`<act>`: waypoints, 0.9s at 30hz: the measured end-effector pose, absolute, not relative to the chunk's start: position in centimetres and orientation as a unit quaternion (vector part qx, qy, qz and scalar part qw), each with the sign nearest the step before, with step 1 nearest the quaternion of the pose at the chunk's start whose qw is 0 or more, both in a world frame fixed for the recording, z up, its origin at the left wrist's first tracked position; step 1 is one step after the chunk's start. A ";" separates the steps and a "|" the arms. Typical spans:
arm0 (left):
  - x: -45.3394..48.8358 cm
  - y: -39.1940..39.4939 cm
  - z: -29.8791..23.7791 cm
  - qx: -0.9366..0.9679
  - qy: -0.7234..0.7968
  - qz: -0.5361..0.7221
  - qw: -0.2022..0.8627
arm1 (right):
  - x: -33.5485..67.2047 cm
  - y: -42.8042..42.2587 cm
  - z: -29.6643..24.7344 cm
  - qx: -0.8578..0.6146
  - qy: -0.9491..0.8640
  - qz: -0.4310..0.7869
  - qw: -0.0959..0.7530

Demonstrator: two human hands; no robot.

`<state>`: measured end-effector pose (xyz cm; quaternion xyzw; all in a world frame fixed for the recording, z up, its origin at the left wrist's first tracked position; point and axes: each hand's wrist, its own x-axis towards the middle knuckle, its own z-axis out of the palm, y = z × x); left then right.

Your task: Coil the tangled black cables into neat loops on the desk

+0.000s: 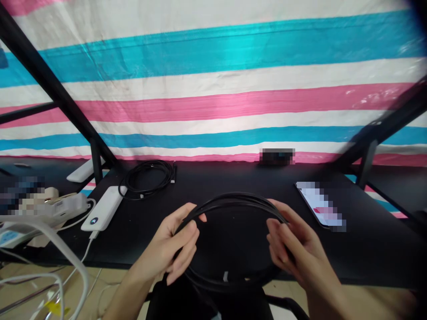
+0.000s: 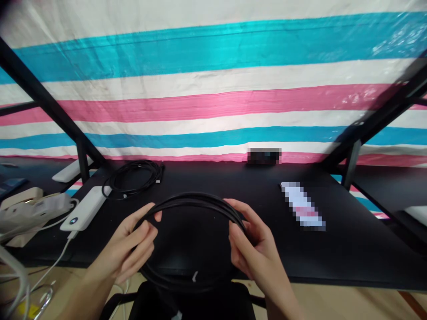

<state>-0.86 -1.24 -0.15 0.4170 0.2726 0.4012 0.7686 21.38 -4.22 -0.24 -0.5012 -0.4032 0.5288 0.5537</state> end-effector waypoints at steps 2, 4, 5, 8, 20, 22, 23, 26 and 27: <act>-1.2 -1.2 -0.1 0.453 0.301 0.387 0.745 | 21.7 -4.5 -0.1 -0.476 -0.420 0.514 0.577; -1.3 -1.2 -0.2 0.485 0.328 0.375 0.719 | 22.0 -4.7 -0.1 -0.462 -0.446 0.480 0.598; -1.2 -1.2 -0.2 0.498 0.335 0.375 0.706 | 22.1 -4.8 -0.1 -0.462 -0.460 0.457 0.605; -0.9 -1.4 -0.6 0.530 0.332 0.402 0.669 | 22.1 -5.0 -0.4 -0.481 -0.500 0.377 0.614; -0.1 -1.9 0.5 0.606 0.410 0.512 0.449 | 20.3 -4.9 -0.9 -0.488 -0.548 0.182 0.654; -0.2 -2.0 0.8 0.624 0.402 0.517 0.427 | 20.2 -4.9 -0.8 -0.480 -0.557 0.185 0.652; -0.2 -2.1 0.9 0.633 0.394 0.518 0.419 | 20.1 -4.9 -0.7 -0.477 -0.561 0.186 0.650; -0.2 -2.2 1.1 0.657 0.382 0.509 0.403 | 20.1 -5.0 -0.6 -0.481 -0.569 0.184 0.641; -0.2 -2.2 1.1 0.664 0.381 0.504 0.400 | 20.1 -5.0 -0.6 -0.485 -0.575 0.183 0.633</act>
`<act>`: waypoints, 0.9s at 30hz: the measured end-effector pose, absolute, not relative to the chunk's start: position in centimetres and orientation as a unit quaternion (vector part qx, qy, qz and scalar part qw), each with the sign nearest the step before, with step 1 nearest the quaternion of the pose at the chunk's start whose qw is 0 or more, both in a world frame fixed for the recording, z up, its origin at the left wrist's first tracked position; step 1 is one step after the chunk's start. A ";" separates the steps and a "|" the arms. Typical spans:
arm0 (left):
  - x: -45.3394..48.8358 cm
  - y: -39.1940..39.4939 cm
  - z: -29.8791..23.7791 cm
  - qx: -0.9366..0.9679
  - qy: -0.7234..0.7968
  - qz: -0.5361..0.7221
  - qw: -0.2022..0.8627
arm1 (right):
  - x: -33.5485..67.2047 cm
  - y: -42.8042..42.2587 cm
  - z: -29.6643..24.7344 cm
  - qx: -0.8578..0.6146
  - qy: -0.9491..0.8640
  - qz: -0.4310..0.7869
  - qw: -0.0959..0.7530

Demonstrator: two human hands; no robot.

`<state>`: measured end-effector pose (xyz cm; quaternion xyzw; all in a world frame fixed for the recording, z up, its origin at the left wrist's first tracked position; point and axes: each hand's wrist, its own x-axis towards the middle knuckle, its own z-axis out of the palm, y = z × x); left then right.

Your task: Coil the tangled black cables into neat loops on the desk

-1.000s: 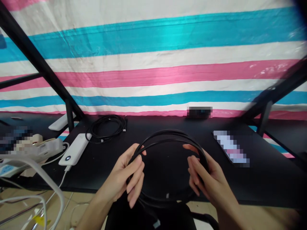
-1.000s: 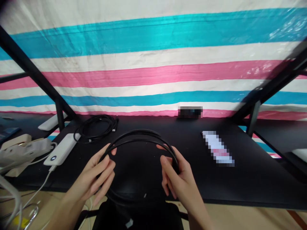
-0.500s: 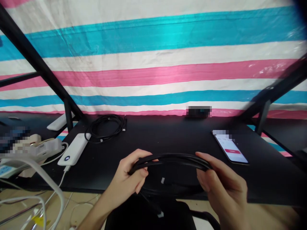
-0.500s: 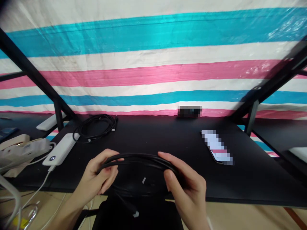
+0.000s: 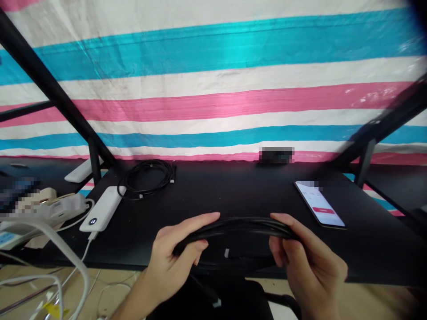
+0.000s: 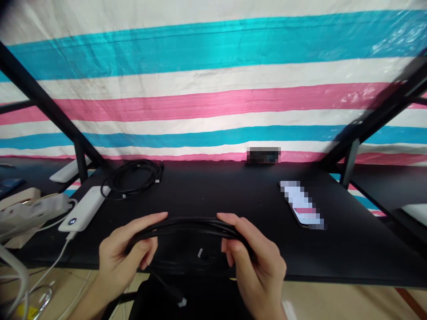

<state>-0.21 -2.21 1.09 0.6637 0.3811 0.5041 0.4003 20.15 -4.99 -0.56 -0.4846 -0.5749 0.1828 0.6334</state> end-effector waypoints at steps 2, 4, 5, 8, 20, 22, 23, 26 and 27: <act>-0.2 -2.2 1.0 0.675 0.382 0.495 0.392 | 20.1 -5.1 -0.5 -0.487 -0.590 0.176 0.619; -0.2 -2.2 0.9 0.682 0.382 0.496 0.378 | 20.1 -5.2 -0.5 -0.488 -0.602 0.162 0.611; -0.3 -2.3 0.8 0.685 0.382 0.498 0.370 | 20.1 -5.2 -0.5 -0.487 -0.606 0.155 0.609; -0.4 -2.3 0.9 0.693 0.381 0.506 0.346 | 20.2 -5.2 -0.3 -0.476 -0.621 0.152 0.604; -0.4 -2.4 0.5 0.705 0.404 0.489 0.317 | 20.2 -5.5 -0.6 -0.492 -0.562 0.159 0.645; -0.2 -2.5 0.5 0.701 0.402 0.495 0.320 | 20.2 -5.6 -0.6 -0.495 -0.557 0.166 0.645; 0.0 -2.6 0.6 0.696 0.403 0.499 0.323 | 20.3 -5.6 -0.6 -0.499 -0.555 0.169 0.644; 0.6 -2.9 0.7 0.658 0.434 0.513 0.340 | 20.2 -5.6 -0.5 -0.512 -0.552 0.161 0.638; 0.8 -3.0 0.7 0.639 0.448 0.519 0.348 | 20.2 -5.7 -0.5 -0.513 -0.553 0.154 0.638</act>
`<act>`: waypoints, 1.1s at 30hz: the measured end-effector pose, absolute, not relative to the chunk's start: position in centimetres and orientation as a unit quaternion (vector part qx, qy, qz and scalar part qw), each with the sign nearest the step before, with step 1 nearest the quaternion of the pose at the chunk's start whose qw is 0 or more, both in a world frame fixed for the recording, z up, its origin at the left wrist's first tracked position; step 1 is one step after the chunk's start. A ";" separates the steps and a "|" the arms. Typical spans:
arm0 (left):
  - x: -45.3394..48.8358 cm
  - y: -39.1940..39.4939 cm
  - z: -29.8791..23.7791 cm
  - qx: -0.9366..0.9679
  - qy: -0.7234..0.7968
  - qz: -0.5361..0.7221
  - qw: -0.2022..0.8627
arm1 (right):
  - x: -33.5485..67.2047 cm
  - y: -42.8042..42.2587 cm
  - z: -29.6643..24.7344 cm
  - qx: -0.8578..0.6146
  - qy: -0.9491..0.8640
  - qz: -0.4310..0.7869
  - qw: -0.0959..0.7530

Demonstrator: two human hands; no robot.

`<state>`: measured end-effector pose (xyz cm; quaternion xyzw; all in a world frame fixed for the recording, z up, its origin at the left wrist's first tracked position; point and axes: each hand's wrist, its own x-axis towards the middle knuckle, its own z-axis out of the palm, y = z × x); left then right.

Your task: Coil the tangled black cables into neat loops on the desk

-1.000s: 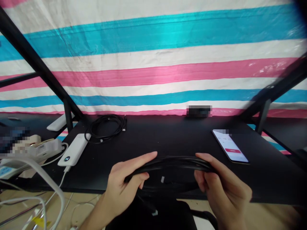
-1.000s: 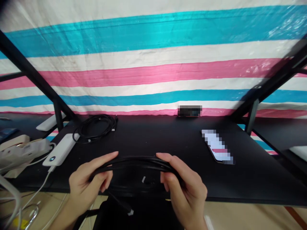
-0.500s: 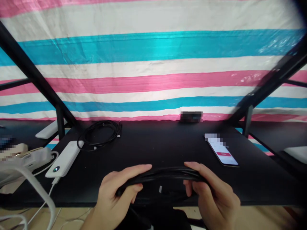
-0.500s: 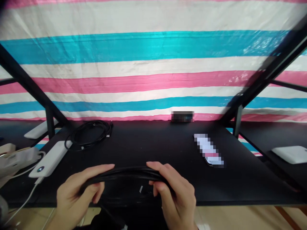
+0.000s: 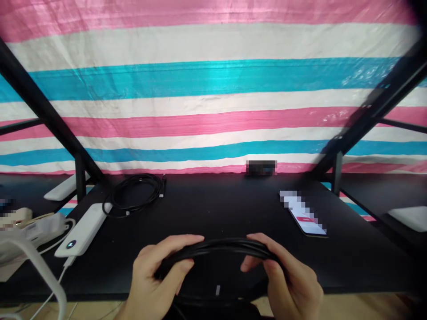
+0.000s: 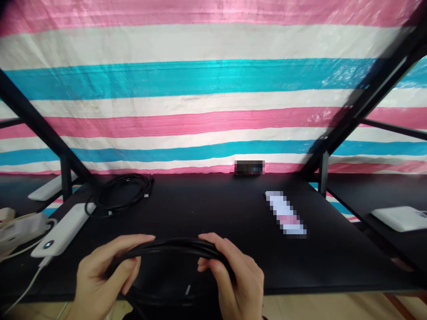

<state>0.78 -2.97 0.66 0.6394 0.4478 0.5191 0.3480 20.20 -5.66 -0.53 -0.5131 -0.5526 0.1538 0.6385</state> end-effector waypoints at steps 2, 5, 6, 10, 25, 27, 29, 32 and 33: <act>1.0 -3.1 0.5 0.616 0.465 0.525 0.358 | 20.2 -5.7 -0.5 -0.511 -0.556 0.141 0.640; 0.8 -3.0 0.0 0.651 0.445 0.507 0.349 | 20.5 -5.7 -0.6 -0.506 -0.566 0.131 0.637; 0.7 -2.9 -0.1 0.670 0.434 0.499 0.337 | 20.6 -5.7 -0.6 -0.506 -0.568 0.126 0.637; 0.3 -2.7 0.0 0.728 0.412 0.477 0.269 | 20.9 -5.7 -0.9 -0.510 -0.575 0.096 0.633; 0.9 -2.5 0.1 0.556 0.479 0.556 0.390 | 19.4 -6.4 -1.2 -0.505 -0.480 0.287 0.657; 1.1 -2.3 -0.3 0.449 0.482 0.587 0.472 | 19.2 -6.3 -1.3 -0.497 -0.477 0.342 0.639; 1.2 -2.0 -0.5 0.361 0.464 0.618 0.522 | 19.1 -6.2 -1.8 -0.502 -0.462 0.410 0.605; 1.4 -1.6 -0.3 0.277 0.449 0.633 0.567 | 19.1 -5.7 -2.5 -0.489 -0.468 0.490 0.549; 1.5 -1.4 -0.2 0.252 0.450 0.634 0.576 | 19.1 -5.5 -2.6 -0.486 -0.474 0.501 0.537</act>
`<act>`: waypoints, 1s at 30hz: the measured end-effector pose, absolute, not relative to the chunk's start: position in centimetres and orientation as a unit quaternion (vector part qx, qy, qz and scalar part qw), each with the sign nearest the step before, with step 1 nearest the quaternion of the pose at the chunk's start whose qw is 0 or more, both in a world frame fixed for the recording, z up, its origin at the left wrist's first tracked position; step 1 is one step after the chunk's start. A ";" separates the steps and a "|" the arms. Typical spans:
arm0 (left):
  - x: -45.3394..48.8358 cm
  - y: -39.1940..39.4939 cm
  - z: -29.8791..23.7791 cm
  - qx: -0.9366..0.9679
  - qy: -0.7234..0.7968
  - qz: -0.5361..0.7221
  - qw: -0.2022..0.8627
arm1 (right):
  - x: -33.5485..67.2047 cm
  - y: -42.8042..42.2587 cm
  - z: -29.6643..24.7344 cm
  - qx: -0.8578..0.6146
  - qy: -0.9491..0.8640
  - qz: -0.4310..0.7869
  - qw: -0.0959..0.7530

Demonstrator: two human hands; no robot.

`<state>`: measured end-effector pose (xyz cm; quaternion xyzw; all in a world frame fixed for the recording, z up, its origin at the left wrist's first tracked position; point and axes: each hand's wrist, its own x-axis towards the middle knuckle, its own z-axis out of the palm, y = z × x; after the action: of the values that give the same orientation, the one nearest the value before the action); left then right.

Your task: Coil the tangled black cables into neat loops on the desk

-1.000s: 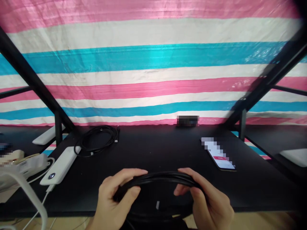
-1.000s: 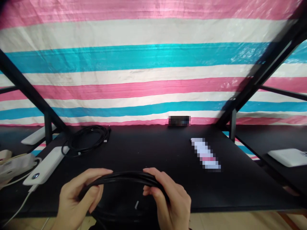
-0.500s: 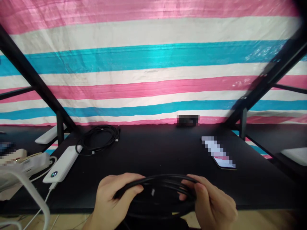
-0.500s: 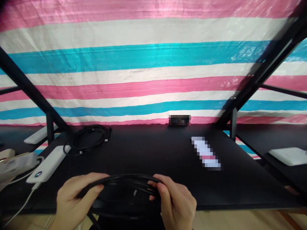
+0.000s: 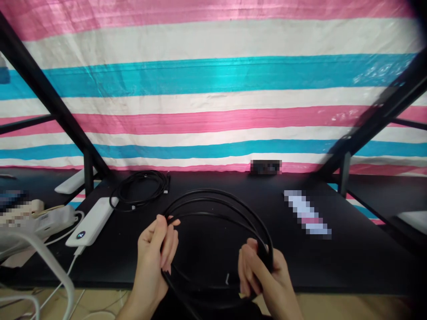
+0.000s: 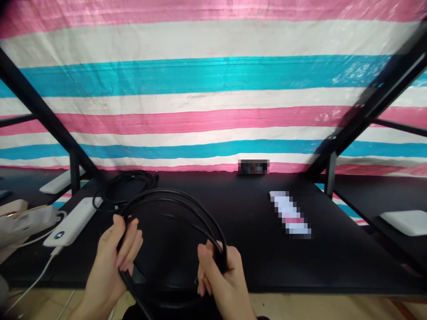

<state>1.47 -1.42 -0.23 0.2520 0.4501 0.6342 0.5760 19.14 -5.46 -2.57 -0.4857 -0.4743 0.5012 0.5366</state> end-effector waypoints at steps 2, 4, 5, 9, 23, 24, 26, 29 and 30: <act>1.4 -1.1 0.0 0.208 0.453 0.641 0.585 | 19.1 -5.0 -2.5 -0.487 -0.485 0.508 0.520; 1.3 -0.8 0.2 0.173 0.451 0.650 0.587 | 19.0 -4.6 -2.3 -0.490 -0.490 0.521 0.498; 1.3 -0.6 0.2 0.162 0.448 0.653 0.589 | 19.0 -4.4 -2.2 -0.489 -0.495 0.532 0.482; 1.1 0.5 -0.3 0.151 0.437 0.649 0.604 | 18.8 -4.0 -2.3 -0.505 -0.485 0.571 0.429; 1.6 4.7 -10.7 0.374 0.547 0.491 0.566 | 19.2 -0.5 -11.3 -0.589 -0.378 0.640 0.317; 1.3 4.9 -11.1 0.388 0.553 0.479 0.561 | 19.3 -0.4 -11.4 -0.591 -0.385 0.641 0.304; 0.9 5.4 -11.7 0.414 0.569 0.457 0.543 | 19.5 -0.2 -11.6 -0.592 -0.391 0.636 0.303; 0.5 5.7 -12.3 0.448 0.588 0.445 0.505 | 19.8 0.3 -11.6 -0.571 -0.369 0.644 0.350; 0.4 5.7 -12.3 0.474 0.597 0.447 0.469 | 19.9 0.5 -11.6 -0.561 -0.360 0.649 0.367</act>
<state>0.36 5.69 -12.33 0.4738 0.5970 0.4466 0.4687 19.89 0.51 -11.61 -0.5611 -0.3605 0.6486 0.3668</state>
